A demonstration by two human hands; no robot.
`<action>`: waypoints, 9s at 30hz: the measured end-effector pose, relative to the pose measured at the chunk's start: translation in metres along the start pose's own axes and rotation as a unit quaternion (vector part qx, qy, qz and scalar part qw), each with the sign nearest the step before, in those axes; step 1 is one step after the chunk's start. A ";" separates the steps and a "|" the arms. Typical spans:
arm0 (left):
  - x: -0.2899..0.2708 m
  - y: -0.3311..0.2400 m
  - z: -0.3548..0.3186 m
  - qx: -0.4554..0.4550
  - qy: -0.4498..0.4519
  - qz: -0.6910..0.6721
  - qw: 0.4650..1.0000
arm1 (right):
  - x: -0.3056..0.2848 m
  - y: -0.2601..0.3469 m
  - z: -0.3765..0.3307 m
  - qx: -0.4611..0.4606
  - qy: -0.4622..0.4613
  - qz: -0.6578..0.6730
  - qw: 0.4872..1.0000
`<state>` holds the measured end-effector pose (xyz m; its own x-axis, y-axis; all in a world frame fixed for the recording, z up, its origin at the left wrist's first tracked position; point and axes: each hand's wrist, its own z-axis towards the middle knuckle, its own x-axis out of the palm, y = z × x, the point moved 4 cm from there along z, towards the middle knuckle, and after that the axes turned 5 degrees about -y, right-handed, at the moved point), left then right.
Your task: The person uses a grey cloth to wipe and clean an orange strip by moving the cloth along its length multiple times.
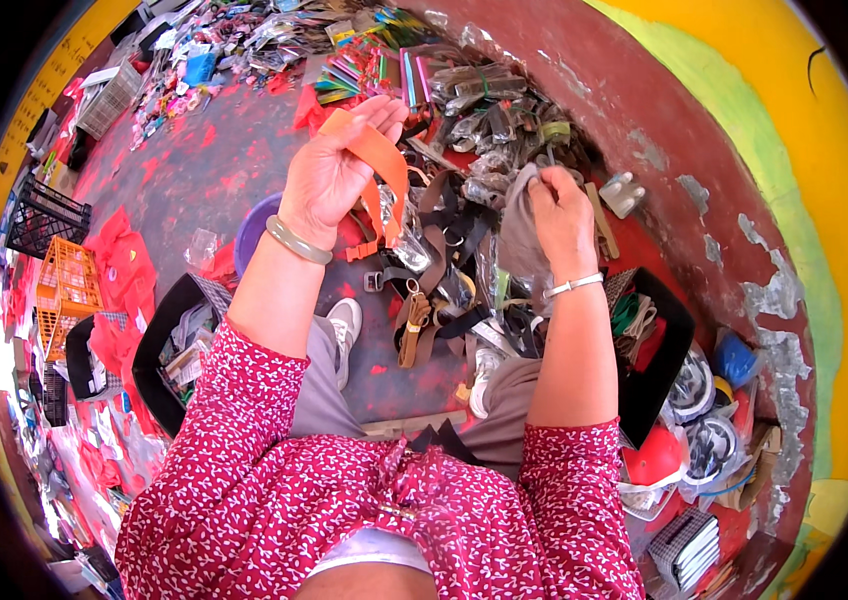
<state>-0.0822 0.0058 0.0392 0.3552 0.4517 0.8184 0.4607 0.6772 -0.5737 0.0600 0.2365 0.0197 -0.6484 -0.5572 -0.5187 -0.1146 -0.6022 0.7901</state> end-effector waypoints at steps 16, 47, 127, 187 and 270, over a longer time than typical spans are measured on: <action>0.023 0.035 -0.017 -0.080 0.057 -0.024 0.995 | 0.038 0.036 -0.022 0.324 0.180 0.609 0.701; 0.026 0.032 -0.021 -0.019 0.043 0.030 0.998 | 0.070 0.063 -0.056 0.176 0.375 0.435 0.799; 0.031 0.069 -0.030 -0.047 -0.015 0.111 0.993 | 0.063 0.050 -0.038 0.203 0.276 0.406 0.847; 0.020 0.060 -0.018 -0.094 0.005 -0.055 0.994 | 0.070 0.030 -0.067 0.188 0.349 0.398 0.827; 0.062 0.096 -0.071 -0.171 0.069 -0.046 0.982 | 0.032 0.075 -0.014 -0.081 -0.171 -0.101 0.977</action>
<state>0.0418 0.0568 0.0324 0.3953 0.2995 0.8683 0.7337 0.4658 -0.4947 0.0410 0.1657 0.0576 -0.8415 -0.2107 -0.4975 -0.1635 -0.7784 0.6061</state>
